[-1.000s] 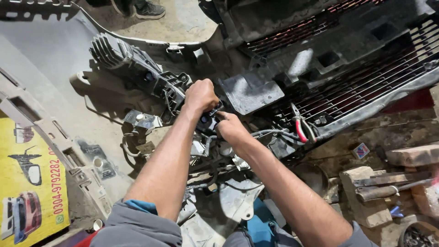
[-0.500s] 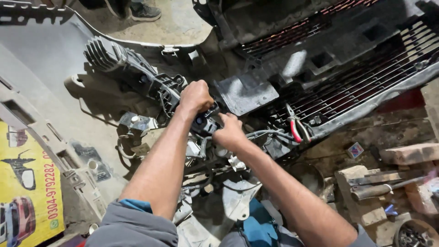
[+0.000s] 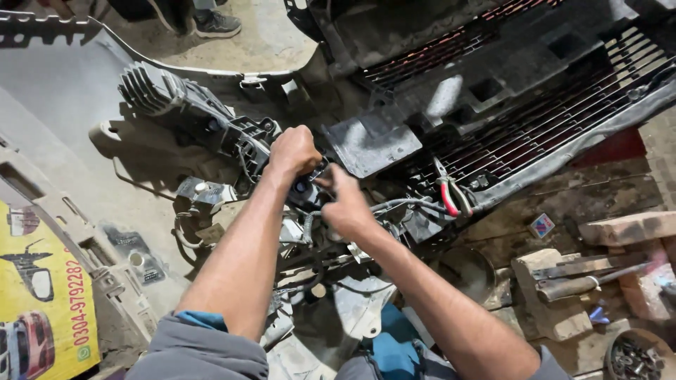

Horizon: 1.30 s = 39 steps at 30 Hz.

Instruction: The person uses pliers to heat a metal rod on a brick and then applies it to a car headlight assembly, generating smoke. They then use a screwdriver to work on the assembly's internal components.

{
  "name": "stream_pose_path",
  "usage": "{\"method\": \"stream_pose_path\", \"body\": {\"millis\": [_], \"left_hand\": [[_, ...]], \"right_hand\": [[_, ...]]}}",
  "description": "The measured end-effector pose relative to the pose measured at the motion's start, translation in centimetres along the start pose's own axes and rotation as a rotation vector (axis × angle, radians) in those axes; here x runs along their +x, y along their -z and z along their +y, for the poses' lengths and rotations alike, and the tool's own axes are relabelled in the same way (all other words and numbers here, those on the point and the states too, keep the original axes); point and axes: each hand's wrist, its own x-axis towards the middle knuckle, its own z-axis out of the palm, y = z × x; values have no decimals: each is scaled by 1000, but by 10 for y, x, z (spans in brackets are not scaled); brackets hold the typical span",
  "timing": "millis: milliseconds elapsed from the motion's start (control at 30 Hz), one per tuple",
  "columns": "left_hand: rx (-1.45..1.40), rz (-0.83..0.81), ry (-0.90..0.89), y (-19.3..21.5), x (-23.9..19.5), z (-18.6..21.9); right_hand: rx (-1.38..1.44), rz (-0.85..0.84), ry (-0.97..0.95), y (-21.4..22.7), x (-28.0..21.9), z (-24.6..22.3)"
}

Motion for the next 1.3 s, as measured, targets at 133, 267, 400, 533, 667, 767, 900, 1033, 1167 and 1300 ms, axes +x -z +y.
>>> {"method": "stream_pose_path", "body": {"millis": [133, 267, 400, 533, 667, 767, 900, 1033, 1167, 1300], "left_hand": [[-12, 11, -10, 1, -2, 1], [-4, -1, 0, -2, 1, 1], [-6, 2, -9, -4, 6, -4], [11, -13, 16, -4, 7, -2], [7, -3, 18, -10, 8, -4], [6, -7, 28, -13, 16, -6], [-26, -17, 22, -13, 24, -12], [-26, -39, 14, -17, 37, -19], [-49, -72, 34, -9, 26, -11], [-81, -119, 87, 18, -2, 17]], "right_hand": [[15, 95, -19, 7, -8, -4], [49, -48, -108, 1, -13, -4], [-232, 0, -75, -7, -1, 17], [-372, -92, -76, -15, 23, 55], [-320, -141, -212, -17, 31, 54], [-236, -88, -167, -5, 25, 46], [103, -61, 60, 1, 3, 16], [330, -61, 92, 28, -9, 23], [176, 94, -193, 66, -33, 25], [-314, 169, -76, 88, -35, 103]]}}
